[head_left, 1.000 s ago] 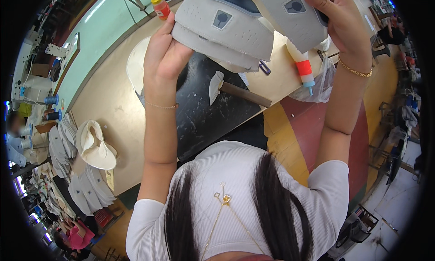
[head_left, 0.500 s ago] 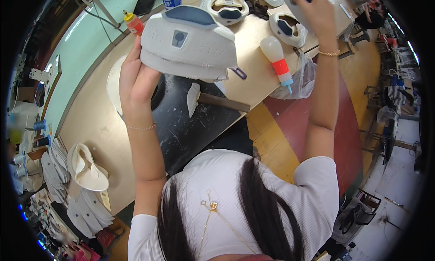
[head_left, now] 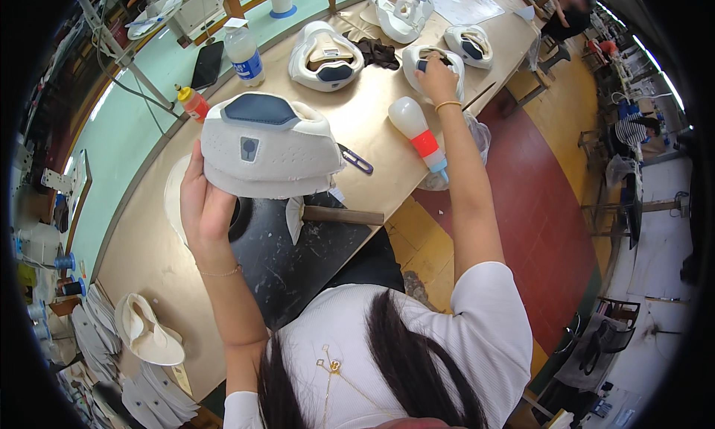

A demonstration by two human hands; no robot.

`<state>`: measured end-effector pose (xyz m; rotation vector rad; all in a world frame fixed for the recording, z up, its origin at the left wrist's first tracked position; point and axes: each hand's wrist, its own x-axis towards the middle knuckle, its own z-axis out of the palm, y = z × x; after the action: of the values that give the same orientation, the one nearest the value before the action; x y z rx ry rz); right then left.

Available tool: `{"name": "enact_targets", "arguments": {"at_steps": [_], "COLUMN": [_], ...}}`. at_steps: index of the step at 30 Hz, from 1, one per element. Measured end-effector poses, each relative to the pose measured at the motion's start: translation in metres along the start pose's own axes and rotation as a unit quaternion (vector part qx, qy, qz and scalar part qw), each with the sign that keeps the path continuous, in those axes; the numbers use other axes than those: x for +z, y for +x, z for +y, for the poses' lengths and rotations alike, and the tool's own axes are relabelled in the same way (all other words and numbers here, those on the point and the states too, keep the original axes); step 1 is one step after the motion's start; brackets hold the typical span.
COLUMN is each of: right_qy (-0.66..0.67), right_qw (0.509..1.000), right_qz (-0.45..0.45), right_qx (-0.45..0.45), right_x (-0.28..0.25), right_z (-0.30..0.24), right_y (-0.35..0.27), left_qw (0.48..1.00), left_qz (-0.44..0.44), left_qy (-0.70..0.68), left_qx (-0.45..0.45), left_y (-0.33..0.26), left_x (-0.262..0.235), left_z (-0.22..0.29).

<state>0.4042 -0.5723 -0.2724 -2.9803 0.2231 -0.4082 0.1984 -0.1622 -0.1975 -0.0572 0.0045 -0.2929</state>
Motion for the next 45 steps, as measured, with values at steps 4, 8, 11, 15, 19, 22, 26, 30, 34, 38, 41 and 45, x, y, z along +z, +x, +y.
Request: {"name": "enact_targets", "arguments": {"at_steps": [4,8,11,15,19,22,26,30,34,38,41,45], "right_qy": [0.146,0.53,0.742,0.824,0.84,0.827,0.801,0.802,0.784,0.79,0.792,0.785], "right_qw": [0.985,0.838,0.663,0.564,0.542,0.558,0.596,0.588,0.613,0.602,0.597,0.61], "right_qz": [0.095,0.081,0.062,0.024,-0.023,-0.056,-0.05,-0.074,-0.067,-0.075,-0.083,-0.071], "right_qx": [0.008,0.104,0.08,0.048,0.005,-0.036,-0.005,-0.075,-0.074,-0.091,-0.092,-0.075], "right_x": [-0.032,-0.098,-0.154,-0.183,-0.202,-0.204,-0.203,-0.214,-0.221,-0.215,-0.215,-0.216], "right_z": [0.043,0.066,0.057,0.042,0.013,-0.004,-0.015,-0.038,-0.033,-0.041,-0.04,-0.034], "right_y": [0.007,0.007,-0.017,-0.046,-0.06,-0.058,-0.053,-0.065,-0.066,-0.063,-0.064,-0.063], "left_qw": [1.0,1.0,0.999,1.0,1.0,0.999,1.0,1.0,0.999,1.0,1.0,0.999], "left_qz": [0.004,-0.002,0.037,0.015,-0.014,-0.012,0.002,-0.003,-0.003,-0.011,-0.011,-0.012], "left_qy": [-0.001,0.009,0.031,0.015,0.015,-0.002,0.007,0.004,-0.006,-0.006,-0.011,-0.021], "left_qx": [-0.01,-0.009,0.026,0.005,-0.018,-0.03,-0.021,-0.019,-0.034,-0.029,-0.026,-0.032], "left_y": [0.002,0.005,0.006,0.006,0.003,0.003,0.001,-0.002,0.004,-0.001,0.0,0.005], "left_x": [-0.001,-0.002,0.0,0.001,0.0,0.004,0.004,0.004,0.006,0.005,0.008,0.003], "left_z": [-0.002,-0.002,-0.005,-0.01,-0.01,-0.01,-0.009,-0.008,-0.013,-0.01,-0.012,-0.012]}}
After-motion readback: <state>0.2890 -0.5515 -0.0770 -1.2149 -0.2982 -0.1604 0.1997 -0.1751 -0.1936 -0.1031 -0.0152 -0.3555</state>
